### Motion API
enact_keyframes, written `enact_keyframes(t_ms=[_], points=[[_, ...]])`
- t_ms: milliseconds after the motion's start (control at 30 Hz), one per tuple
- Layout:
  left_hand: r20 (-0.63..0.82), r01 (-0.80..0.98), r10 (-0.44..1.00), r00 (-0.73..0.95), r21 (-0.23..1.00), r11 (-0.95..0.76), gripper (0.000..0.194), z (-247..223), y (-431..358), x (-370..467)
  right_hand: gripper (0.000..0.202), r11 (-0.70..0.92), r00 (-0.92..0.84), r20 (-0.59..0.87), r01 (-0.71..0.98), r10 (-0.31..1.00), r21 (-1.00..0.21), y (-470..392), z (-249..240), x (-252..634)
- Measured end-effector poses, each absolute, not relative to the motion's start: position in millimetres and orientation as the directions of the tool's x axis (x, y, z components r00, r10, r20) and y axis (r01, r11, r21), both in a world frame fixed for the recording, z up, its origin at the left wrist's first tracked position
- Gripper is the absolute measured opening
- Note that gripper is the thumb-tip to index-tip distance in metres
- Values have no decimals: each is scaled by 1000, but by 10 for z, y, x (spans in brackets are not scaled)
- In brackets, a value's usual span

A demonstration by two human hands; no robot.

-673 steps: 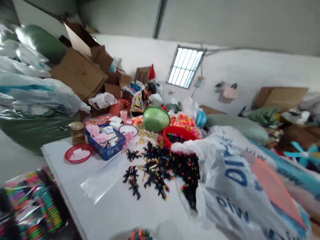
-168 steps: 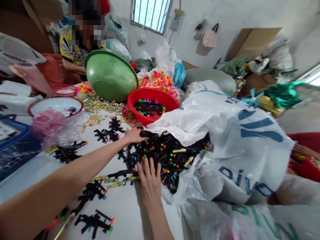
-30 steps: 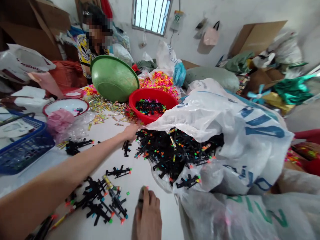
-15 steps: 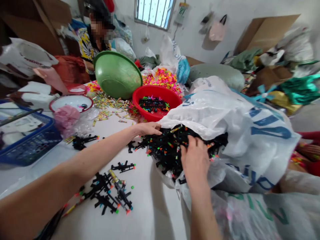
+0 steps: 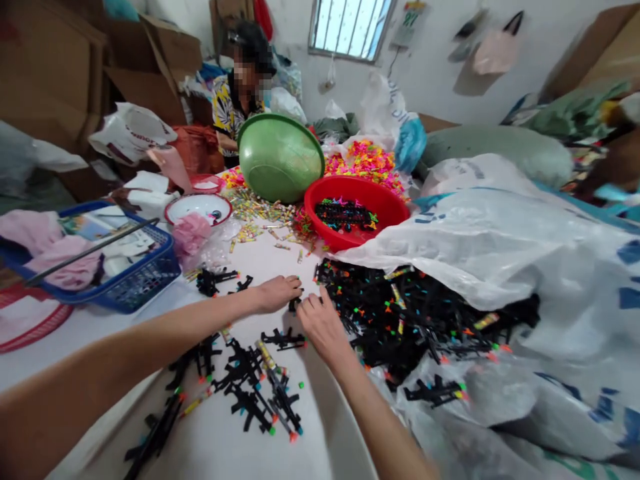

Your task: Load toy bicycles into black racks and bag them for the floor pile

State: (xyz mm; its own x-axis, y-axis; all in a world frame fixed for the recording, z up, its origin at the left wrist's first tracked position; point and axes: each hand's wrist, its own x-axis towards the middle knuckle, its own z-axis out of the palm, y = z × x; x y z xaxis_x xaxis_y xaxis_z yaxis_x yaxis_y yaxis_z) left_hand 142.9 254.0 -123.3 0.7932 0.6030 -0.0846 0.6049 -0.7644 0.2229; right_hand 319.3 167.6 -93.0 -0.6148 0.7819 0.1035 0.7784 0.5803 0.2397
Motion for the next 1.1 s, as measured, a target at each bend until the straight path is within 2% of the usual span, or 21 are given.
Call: enact_keyframes(t_ms=[67, 100, 167, 200, 233, 267, 333, 400, 433, 500, 600, 700, 800, 900, 1000, 1100], points=[[-63, 594, 598, 799, 234, -770, 34, -1286, 2512, 1456, 35, 571, -618, 152, 777, 771, 264, 1498, -666, 3578], [-50, 599, 606, 794, 238, -765, 33, -1279, 2507, 1500, 37, 484, -554, 234, 824, 799, 295, 1425, -535, 3810], [-19, 616, 632, 775, 252, -747, 33, -1196, 2497, 1680, 40, 109, -245, 470, 948, 848, 299, 1315, -341, 4237], [-2, 623, 646, 764, 263, -736, 33, -1120, 2487, 1813, 42, -22, -123, 533, 966, 837, 258, 1269, -298, 4383], [15, 626, 655, 756, 278, -729, 34, -1022, 2474, 1958, 42, -74, -63, 536, 970, 842, 231, 1222, -300, 4458], [37, 615, 653, 756, 300, -729, 34, -906, 2461, 2097, 41, -65, -47, 507, 977, 861, 201, 1169, -346, 4456], [106, 542, 611, 785, 362, -758, 39, -643, 2443, 2262, 39, 95, -130, 388, 990, 912, 107, 1031, -557, 4237], [106, 501, 580, 808, 394, -770, 46, -403, 2457, 2156, 40, 250, -222, 285, 966, 933, -68, 840, -864, 3824], [68, 512, 580, 812, 395, -763, 49, -317, 2478, 1987, 47, 283, -243, 232, 947, 942, -154, 730, -1020, 3586], [-101, 632, 640, 761, 336, -698, 50, -240, 2544, 1482, 69, 274, -255, 106, 922, 961, -272, 507, -1280, 3118], [-290, 762, 704, 648, 242, -601, 67, -348, 2654, 660, 94, 191, -217, -41, 922, 975, -336, 270, -1470, 2563], [-464, 852, 733, 497, 100, -514, 98, -608, 2673, 250, 92, 99, -113, -29, 943, 993, -317, 218, -1495, 2251], [-432, 840, 741, 514, 82, -536, 110, -834, 2537, 347, 71, 34, -21, 45, 951, 999, -309, 269, -1488, 2133], [-390, 805, 712, 584, 167, -569, 98, -939, 2289, 649, 55, 4, 23, 78, 945, 997, -326, 298, -1484, 2117], [-367, 765, 677, 638, 206, -609, 78, -989, 2016, 871, 53, -60, 100, 88, 925, 991, -374, 243, -1459, 2156], [-355, 725, 636, 686, 251, -642, 71, -1042, 1796, 941, 53, -91, 149, 104, 900, 983, -426, 101, -1407, 2236]])
